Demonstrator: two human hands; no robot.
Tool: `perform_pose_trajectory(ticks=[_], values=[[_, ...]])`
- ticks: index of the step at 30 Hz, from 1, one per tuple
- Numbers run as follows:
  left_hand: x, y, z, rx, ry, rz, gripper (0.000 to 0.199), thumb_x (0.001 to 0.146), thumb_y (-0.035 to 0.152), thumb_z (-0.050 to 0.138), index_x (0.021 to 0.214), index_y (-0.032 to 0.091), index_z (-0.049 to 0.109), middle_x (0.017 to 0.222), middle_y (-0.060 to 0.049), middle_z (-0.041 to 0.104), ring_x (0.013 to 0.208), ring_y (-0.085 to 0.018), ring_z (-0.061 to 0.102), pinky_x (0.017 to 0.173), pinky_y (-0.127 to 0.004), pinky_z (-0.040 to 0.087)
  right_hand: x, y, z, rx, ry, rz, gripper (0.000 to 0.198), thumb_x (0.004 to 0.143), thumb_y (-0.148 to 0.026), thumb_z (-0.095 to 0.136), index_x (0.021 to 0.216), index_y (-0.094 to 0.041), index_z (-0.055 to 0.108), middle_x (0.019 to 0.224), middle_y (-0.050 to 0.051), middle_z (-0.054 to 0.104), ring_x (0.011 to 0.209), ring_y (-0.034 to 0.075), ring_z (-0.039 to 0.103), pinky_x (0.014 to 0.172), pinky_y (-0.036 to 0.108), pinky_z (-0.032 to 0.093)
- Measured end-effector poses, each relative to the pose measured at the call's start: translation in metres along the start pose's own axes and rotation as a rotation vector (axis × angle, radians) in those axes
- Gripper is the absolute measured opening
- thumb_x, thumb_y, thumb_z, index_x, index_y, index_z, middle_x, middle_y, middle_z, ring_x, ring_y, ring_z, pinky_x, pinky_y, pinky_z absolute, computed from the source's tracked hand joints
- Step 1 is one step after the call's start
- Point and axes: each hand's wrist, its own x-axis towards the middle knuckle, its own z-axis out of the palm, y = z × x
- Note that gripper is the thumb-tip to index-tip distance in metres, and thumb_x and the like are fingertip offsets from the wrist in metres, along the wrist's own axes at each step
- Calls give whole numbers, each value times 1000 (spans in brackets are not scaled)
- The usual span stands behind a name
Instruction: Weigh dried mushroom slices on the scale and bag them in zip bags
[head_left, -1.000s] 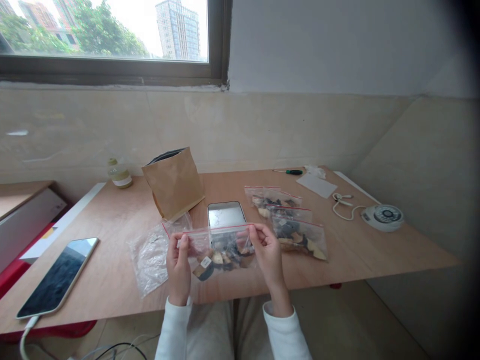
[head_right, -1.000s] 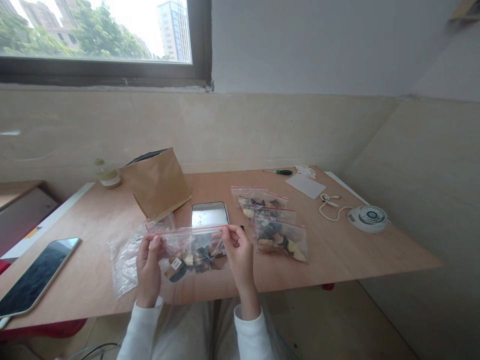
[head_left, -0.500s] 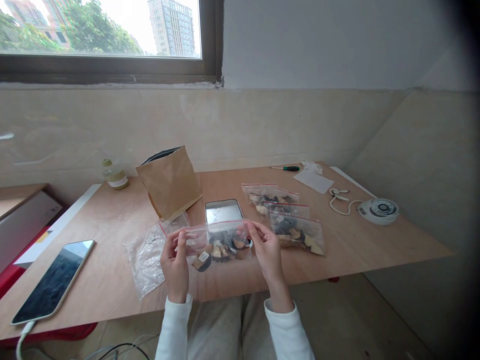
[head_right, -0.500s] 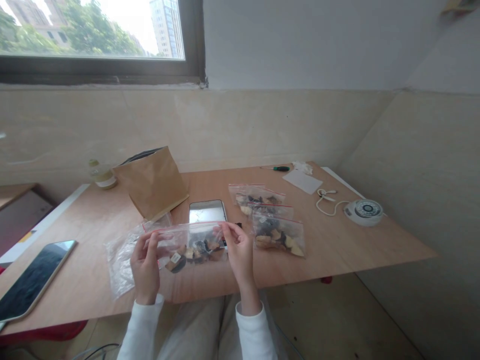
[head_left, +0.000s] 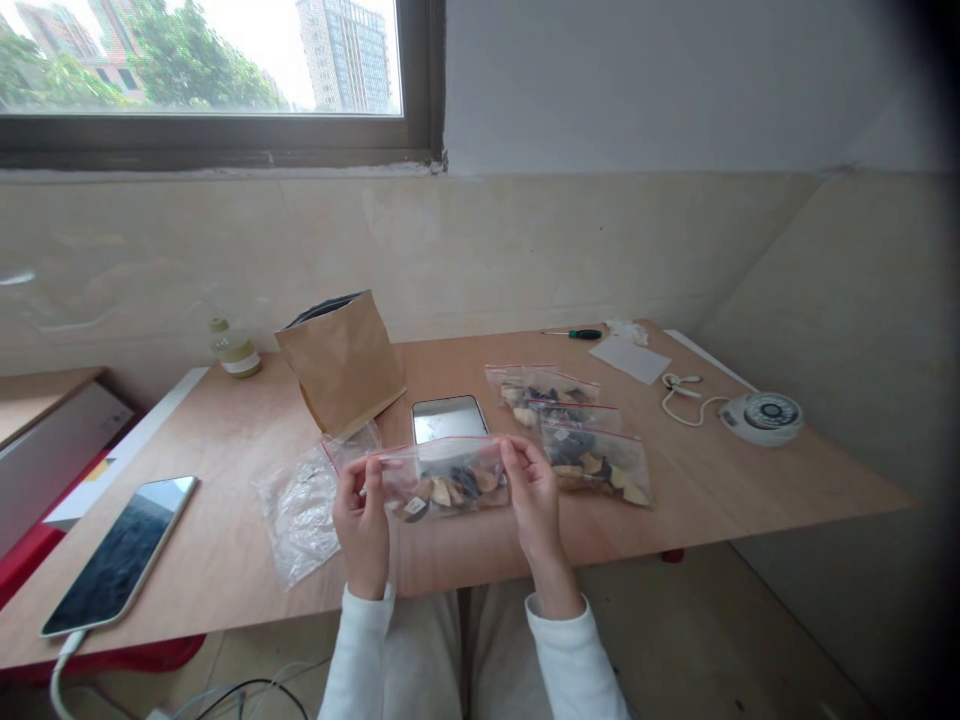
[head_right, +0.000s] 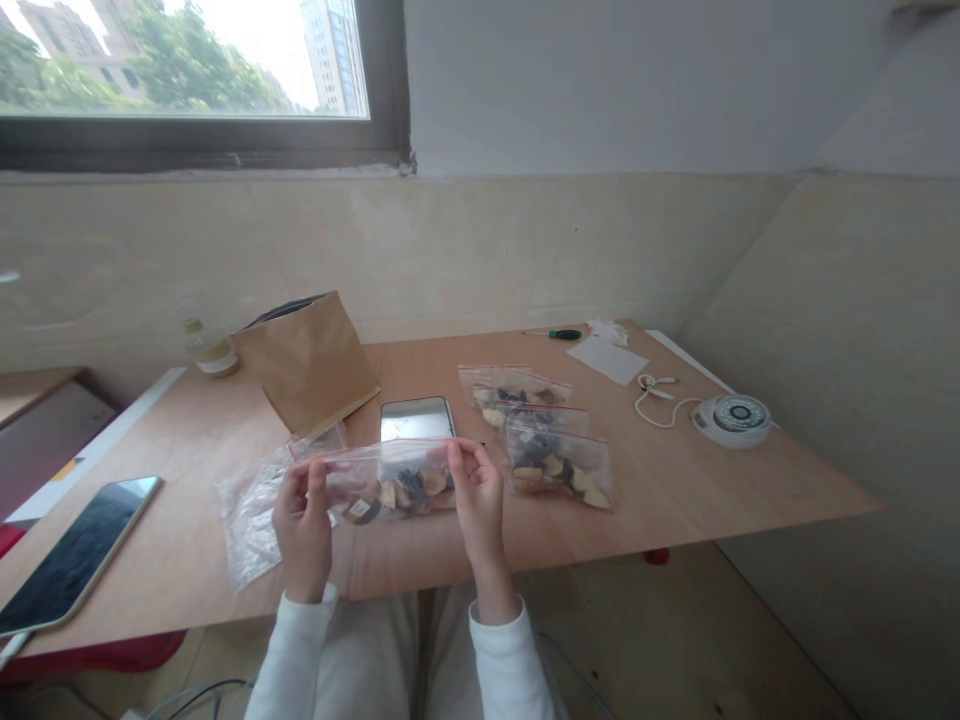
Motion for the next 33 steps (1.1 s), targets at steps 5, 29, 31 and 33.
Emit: perform_pose_trajectory(ticks=[5,29,31,33], values=[[2,6,6,44,-6,52,30,88,47,56,87,18,64,84,-3,70,70,-14,66,59,-22,50,0,-3,6,67,0,25,27,83,-45,66,88,-19,65,83,5,75,82,20,70,83,33,52],[-9,9,11,98,17,79,37,90,58,45,87,22,47,73,0,56,68,-14,59,69,-29,50,-1,-6,14,50,-200,79,24,81,-43,69,88,-20,68,87,4,76,84,19,71,80,30,54],[-11,10,10,-1,-40,-10,36,90,58,45,91,22,46,75,1,58,68,-14,60,65,-28,51,-1,-6,14,45,-216,86,25,79,-43,71,89,-20,69,88,4,76,85,20,71,79,30,54],[-11,9,8,-71,-77,-78,36,90,58,45,95,22,46,77,0,60,69,-15,62,61,-27,51,-2,-7,13,35,-231,87,25,79,-43,71,89,-20,70,88,4,76,84,19,71,76,29,55]])
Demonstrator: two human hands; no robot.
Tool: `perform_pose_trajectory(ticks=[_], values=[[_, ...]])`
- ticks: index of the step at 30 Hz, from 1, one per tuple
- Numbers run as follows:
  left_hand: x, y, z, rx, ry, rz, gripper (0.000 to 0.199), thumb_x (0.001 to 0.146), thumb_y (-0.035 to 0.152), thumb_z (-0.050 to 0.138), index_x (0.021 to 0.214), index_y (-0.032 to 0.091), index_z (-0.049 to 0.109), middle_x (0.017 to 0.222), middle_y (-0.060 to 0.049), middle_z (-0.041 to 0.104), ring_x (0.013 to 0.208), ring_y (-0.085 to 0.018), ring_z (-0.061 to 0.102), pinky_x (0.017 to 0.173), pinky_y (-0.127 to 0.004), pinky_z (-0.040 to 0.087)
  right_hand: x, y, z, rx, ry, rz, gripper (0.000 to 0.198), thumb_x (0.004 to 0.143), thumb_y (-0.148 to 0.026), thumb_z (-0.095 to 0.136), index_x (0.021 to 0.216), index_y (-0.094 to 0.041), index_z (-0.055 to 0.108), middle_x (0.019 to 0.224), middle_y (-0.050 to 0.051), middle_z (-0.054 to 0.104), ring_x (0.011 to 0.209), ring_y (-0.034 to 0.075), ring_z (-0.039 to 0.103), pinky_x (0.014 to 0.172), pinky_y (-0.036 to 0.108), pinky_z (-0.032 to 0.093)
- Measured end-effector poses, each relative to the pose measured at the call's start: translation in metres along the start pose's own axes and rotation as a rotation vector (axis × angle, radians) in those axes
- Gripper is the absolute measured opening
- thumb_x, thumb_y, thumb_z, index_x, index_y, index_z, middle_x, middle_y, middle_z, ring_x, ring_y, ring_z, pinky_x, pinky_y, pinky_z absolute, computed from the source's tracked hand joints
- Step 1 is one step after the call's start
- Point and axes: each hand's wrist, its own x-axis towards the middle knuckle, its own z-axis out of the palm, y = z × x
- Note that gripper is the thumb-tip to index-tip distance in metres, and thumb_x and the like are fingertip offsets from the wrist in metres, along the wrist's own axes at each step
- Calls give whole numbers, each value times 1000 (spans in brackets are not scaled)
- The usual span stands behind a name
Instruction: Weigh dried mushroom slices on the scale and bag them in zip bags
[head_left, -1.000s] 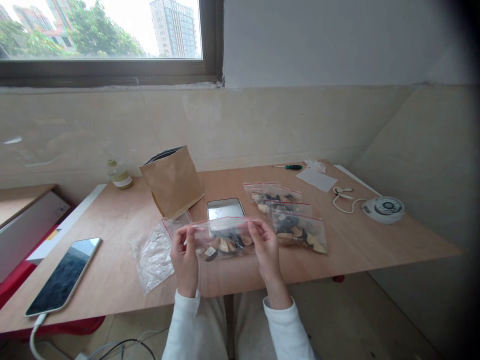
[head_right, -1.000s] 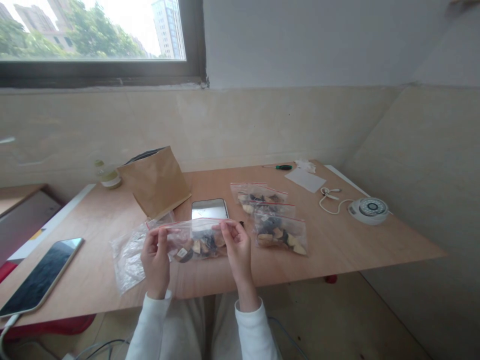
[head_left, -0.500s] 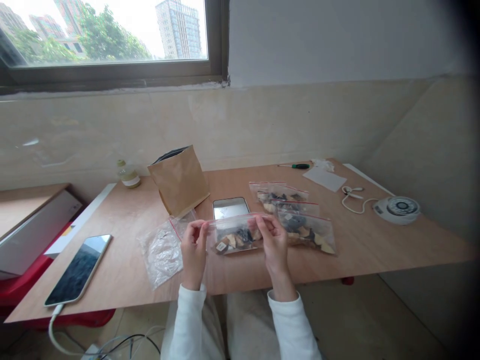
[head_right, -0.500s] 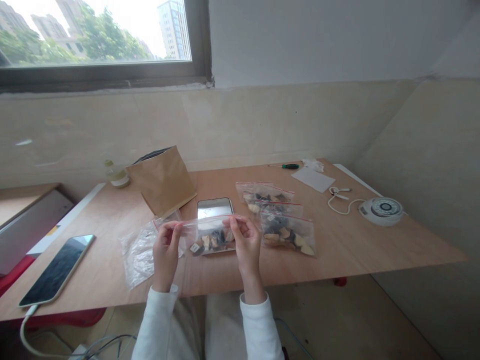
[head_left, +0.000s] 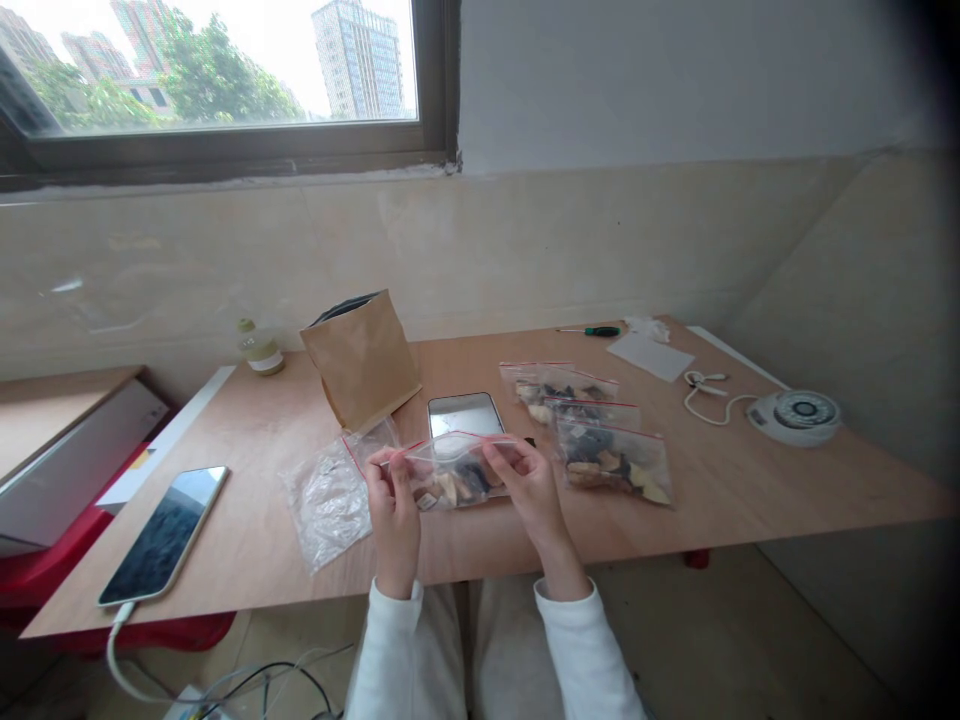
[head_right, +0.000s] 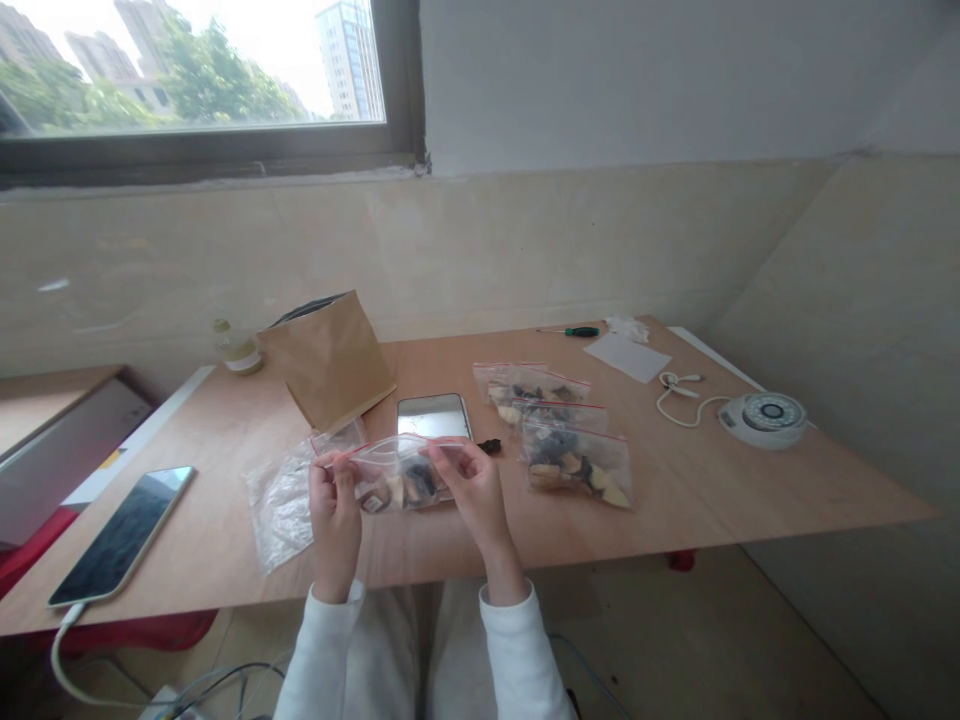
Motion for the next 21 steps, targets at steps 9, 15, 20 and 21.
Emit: perform_pose_trajectory(ticks=[9,15,20,21], values=[[4,5,-6,44,-136,69,32,84,50,60,90,19,58,80,-2,65,77,-15,64,71,-26,51,-3,1,-6,-22,146,-55,27,77,-45,71,83,-19,71,82,6,76,79,22,72,73,33,56],[6,9,-8,111,-84,137,31,82,48,64,78,18,62,75,-2,66,73,-16,63,70,-27,50,-2,0,-12,-81,108,-94,24,79,-44,69,83,-20,70,82,5,76,79,21,71,76,34,55],[4,10,-9,115,-65,173,28,83,46,63,82,18,60,74,-2,66,70,-15,64,65,-26,51,-7,-16,-4,-447,136,-404,37,86,-35,62,121,-23,60,126,9,63,118,25,56,102,44,42],[3,11,-9,122,-77,188,27,84,45,63,83,19,60,75,-1,66,70,-15,64,65,-26,51,-9,-20,-1,-549,125,-482,41,87,-33,61,126,-25,57,132,8,59,125,25,51,106,45,37]])
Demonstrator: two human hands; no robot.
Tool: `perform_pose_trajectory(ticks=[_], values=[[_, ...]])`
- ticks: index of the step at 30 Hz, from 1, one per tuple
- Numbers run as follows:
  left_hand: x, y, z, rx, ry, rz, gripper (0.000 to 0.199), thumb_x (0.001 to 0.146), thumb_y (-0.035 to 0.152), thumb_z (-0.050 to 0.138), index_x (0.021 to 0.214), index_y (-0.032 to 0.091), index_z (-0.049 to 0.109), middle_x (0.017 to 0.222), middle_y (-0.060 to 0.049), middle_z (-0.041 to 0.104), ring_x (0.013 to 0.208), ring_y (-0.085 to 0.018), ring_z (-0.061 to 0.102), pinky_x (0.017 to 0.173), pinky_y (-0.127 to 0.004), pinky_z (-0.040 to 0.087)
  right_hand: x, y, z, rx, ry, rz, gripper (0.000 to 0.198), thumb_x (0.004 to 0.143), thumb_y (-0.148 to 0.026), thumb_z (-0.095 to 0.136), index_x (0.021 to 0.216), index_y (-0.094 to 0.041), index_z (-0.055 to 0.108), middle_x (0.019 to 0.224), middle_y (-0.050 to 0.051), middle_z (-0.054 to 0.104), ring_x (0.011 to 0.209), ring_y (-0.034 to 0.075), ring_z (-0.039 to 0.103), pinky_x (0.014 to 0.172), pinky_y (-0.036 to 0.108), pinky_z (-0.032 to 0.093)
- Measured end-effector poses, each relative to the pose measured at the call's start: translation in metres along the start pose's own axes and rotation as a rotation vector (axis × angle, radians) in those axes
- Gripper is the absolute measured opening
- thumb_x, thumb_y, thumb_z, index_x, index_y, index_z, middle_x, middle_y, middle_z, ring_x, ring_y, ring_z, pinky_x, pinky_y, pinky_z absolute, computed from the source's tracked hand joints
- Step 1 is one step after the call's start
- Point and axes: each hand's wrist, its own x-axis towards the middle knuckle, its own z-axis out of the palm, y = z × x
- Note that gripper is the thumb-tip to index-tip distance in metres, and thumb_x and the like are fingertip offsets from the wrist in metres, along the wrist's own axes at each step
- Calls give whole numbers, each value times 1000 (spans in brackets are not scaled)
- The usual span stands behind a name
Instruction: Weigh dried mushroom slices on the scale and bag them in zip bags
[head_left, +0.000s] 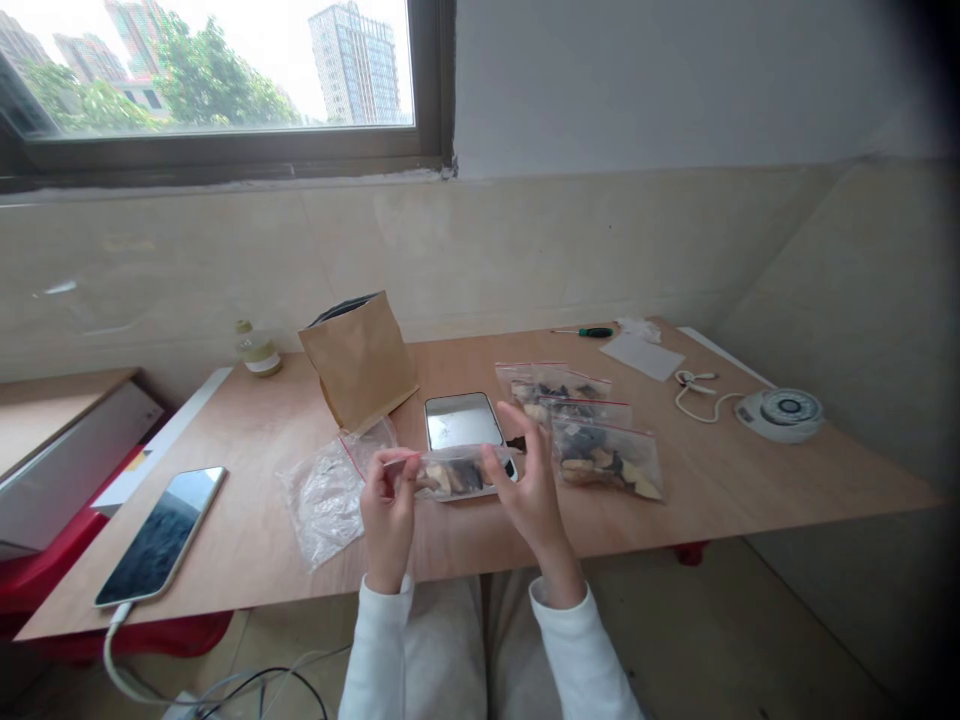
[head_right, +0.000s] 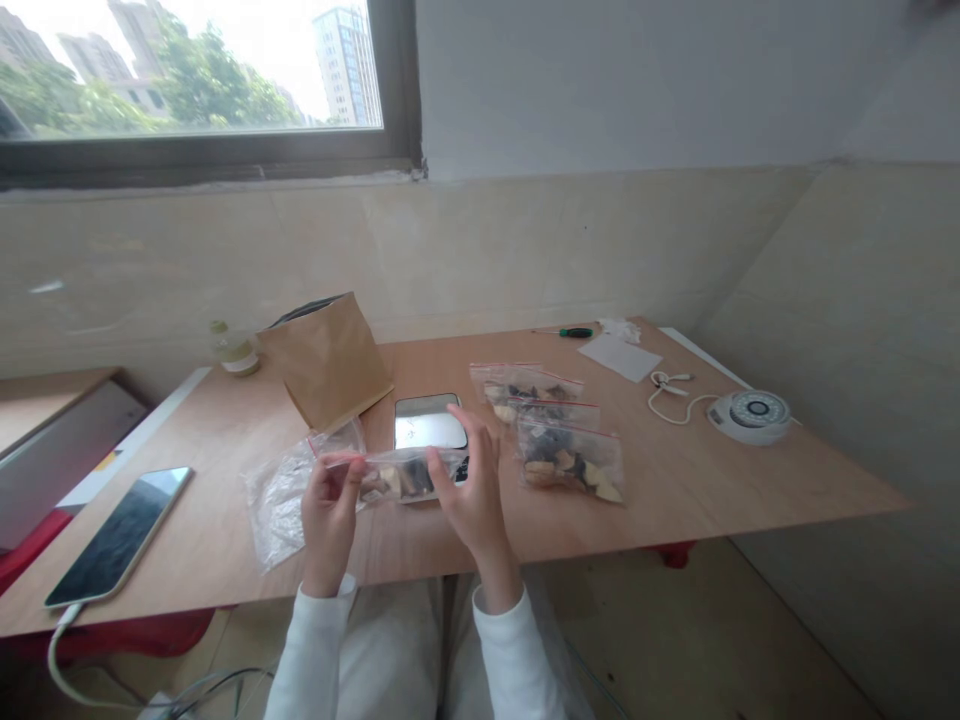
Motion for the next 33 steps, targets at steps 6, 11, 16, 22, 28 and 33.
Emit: perform_pose_trajectory(ticks=[6,11,16,22,28,33], values=[[-5,3,-2,70,-81,97,16,86,36,61,86,20,63,83,-2,65,79,-15,62,71,-26,48,-3,-24,12,-198,-248,-245,20,92,-23,56,108,-30,66,104,1,73,111,22,61,107,45,28],[-8,5,-5,54,-174,86,14,87,33,60,86,20,65,83,-3,66,80,-16,62,73,-27,47,-5,-17,22,-165,-215,-257,22,94,-15,50,85,-26,67,77,-2,72,75,16,65,91,36,36],[-12,8,-2,2,-153,62,11,87,31,61,86,21,66,84,-3,66,80,-16,61,73,-27,47,-10,-18,27,-163,-116,-217,26,91,-10,49,75,-24,63,73,-2,70,72,16,63,86,34,36],[-10,5,-5,20,-142,118,10,87,27,61,85,22,69,85,-3,67,82,-17,61,74,-28,47,-11,-18,28,-132,-149,-189,20,95,-18,51,80,-24,63,77,-2,72,74,16,64,86,34,36],[-6,2,-9,70,-130,116,13,87,30,61,86,22,71,84,-3,66,79,-17,61,70,-28,47,-6,-5,21,-128,-285,-218,14,94,-30,57,85,-25,66,83,-1,74,77,17,65,84,34,39],[-2,3,-7,56,-241,70,13,87,31,62,88,21,69,85,-4,68,81,-17,63,71,-28,49,-7,-2,18,-149,-231,-208,26,97,-20,49,80,-25,68,76,-1,74,68,16,64,81,34,40]])
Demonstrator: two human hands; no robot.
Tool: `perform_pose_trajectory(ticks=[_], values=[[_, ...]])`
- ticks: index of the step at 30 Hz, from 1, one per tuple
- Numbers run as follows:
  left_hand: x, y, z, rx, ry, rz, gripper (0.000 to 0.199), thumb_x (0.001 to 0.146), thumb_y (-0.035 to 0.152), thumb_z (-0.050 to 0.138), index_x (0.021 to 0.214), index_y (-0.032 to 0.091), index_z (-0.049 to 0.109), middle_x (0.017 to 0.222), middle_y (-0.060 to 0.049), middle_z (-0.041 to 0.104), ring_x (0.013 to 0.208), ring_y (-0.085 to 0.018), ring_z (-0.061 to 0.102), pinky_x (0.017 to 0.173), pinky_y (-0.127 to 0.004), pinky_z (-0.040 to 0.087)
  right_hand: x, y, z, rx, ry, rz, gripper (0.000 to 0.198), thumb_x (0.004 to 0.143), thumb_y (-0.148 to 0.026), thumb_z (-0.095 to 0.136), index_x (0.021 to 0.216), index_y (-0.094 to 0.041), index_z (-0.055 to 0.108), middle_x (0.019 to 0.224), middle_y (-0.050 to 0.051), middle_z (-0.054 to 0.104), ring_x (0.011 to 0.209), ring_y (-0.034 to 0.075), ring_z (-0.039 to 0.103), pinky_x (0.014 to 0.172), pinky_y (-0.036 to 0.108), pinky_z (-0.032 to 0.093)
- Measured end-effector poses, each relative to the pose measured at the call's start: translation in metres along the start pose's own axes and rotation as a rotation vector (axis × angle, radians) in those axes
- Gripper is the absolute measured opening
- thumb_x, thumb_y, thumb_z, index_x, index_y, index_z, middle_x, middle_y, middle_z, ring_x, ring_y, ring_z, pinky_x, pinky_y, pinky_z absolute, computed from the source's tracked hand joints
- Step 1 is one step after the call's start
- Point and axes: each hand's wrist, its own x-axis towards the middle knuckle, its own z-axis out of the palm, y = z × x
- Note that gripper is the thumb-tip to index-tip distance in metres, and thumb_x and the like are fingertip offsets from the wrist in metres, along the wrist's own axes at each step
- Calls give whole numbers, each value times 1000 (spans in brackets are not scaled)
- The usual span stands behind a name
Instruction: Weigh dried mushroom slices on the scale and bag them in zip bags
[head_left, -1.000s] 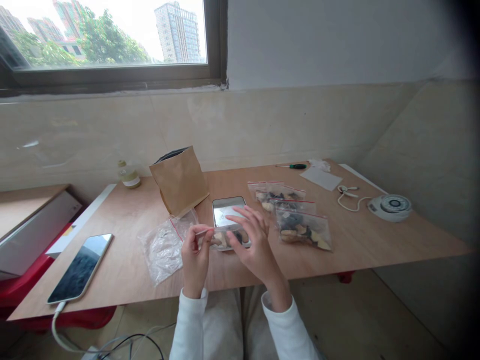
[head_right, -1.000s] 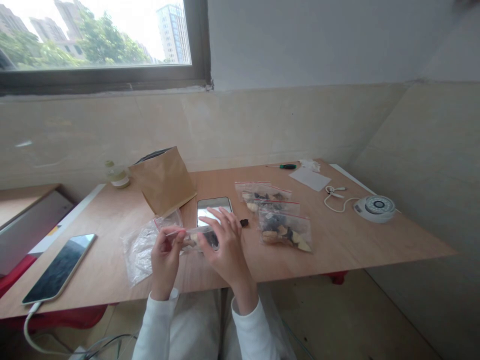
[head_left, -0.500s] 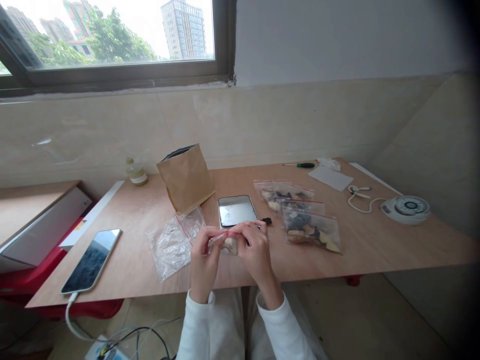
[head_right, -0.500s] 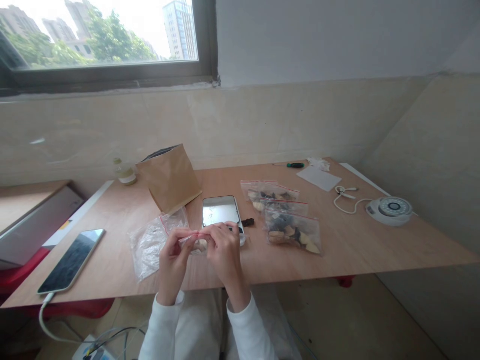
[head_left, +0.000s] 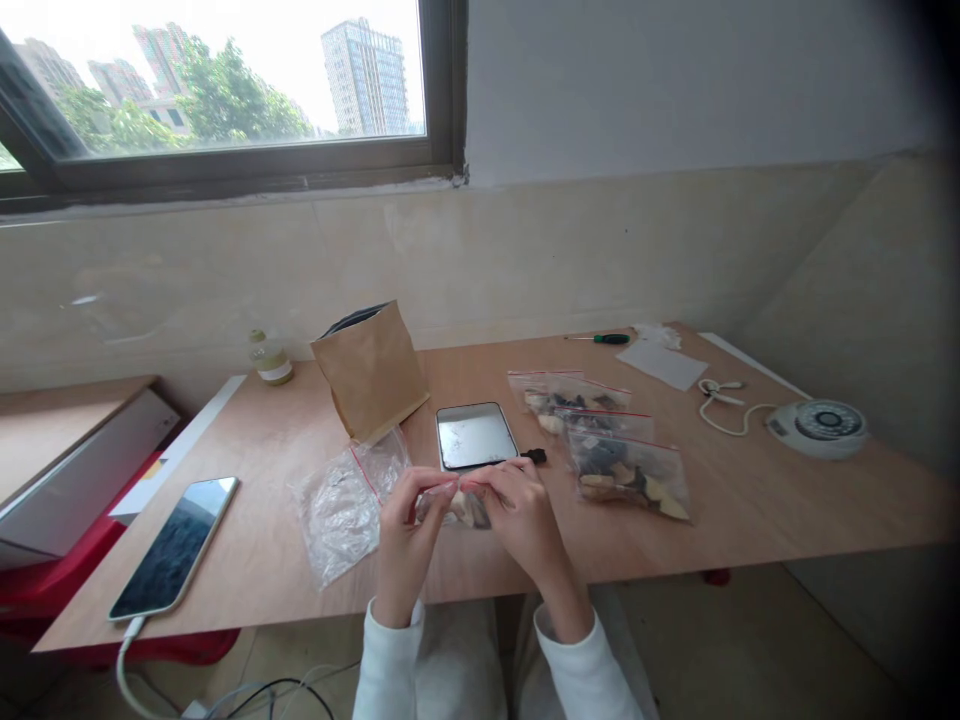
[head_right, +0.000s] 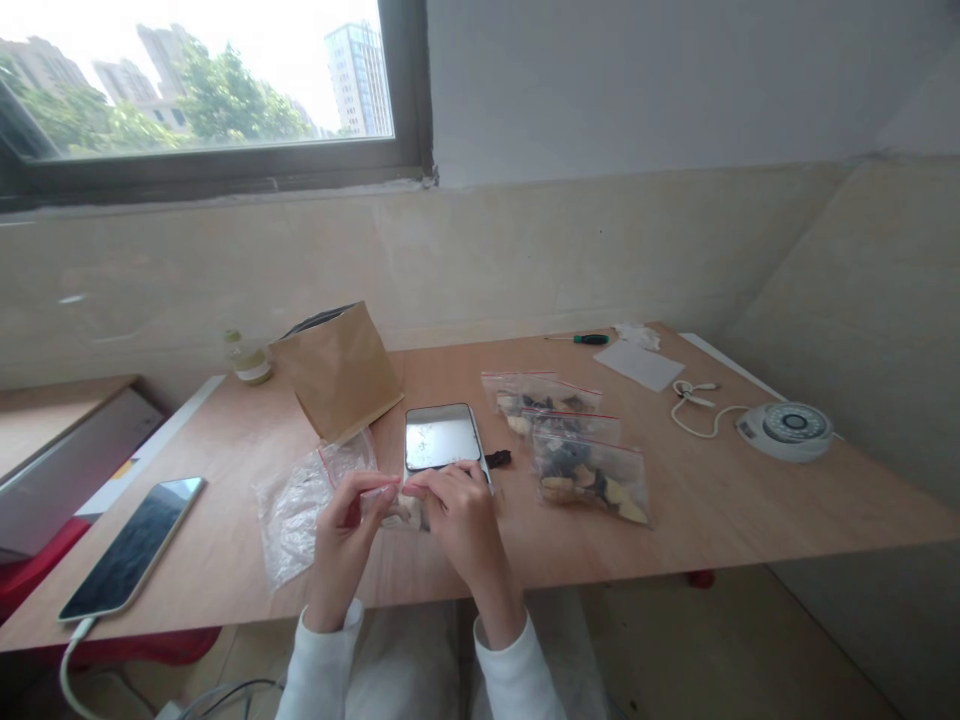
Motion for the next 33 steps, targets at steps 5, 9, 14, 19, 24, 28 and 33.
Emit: perform_pose_trajectory(ticks=[5,9,14,19,24,28,33], values=[[4,-1,3,-36,-67,-20,11,87,29,62,87,20,68,85,-4,68,81,-16,64,71,-27,49,-2,-3,-1,-26,33,2,25,96,-19,50,85,-26,71,78,-1,75,65,16,63,76,33,40],[4,-2,7,-26,-8,24,9,86,27,62,84,21,68,84,-3,67,80,-15,63,72,-26,49,-4,-1,-1,-10,16,7,24,97,-24,50,86,-27,71,80,-2,76,65,16,65,79,34,40],[0,-5,6,2,144,22,8,87,28,61,87,21,66,84,-2,66,79,-15,63,72,-26,49,-4,8,-2,7,2,21,15,94,-30,58,85,-26,70,85,-1,76,79,18,68,82,34,39],[1,-4,3,12,91,25,8,88,28,59,87,22,64,85,-1,66,82,-14,63,74,-25,50,-5,10,-2,-52,55,31,21,95,-23,55,79,-25,68,77,-3,75,69,16,67,86,34,36],[2,-3,3,-40,4,-70,15,88,32,59,96,21,64,92,-2,68,83,-14,65,71,-23,51,-5,11,-3,-46,18,15,17,95,-21,55,86,-25,70,82,-4,76,73,15,66,83,32,36],[1,-10,-5,-47,76,-107,16,88,35,60,90,20,65,86,-2,67,79,-14,64,68,-22,51,-5,21,-8,-55,-24,11,8,90,-24,63,86,-25,70,85,-3,75,80,17,65,81,32,36],[2,-15,-15,-32,149,-113,17,83,36,65,85,19,68,85,-2,68,82,-15,64,73,-24,50,-8,32,-15,-74,42,60,22,92,-17,55,76,-23,69,76,-1,73,72,18,61,78,34,37]])
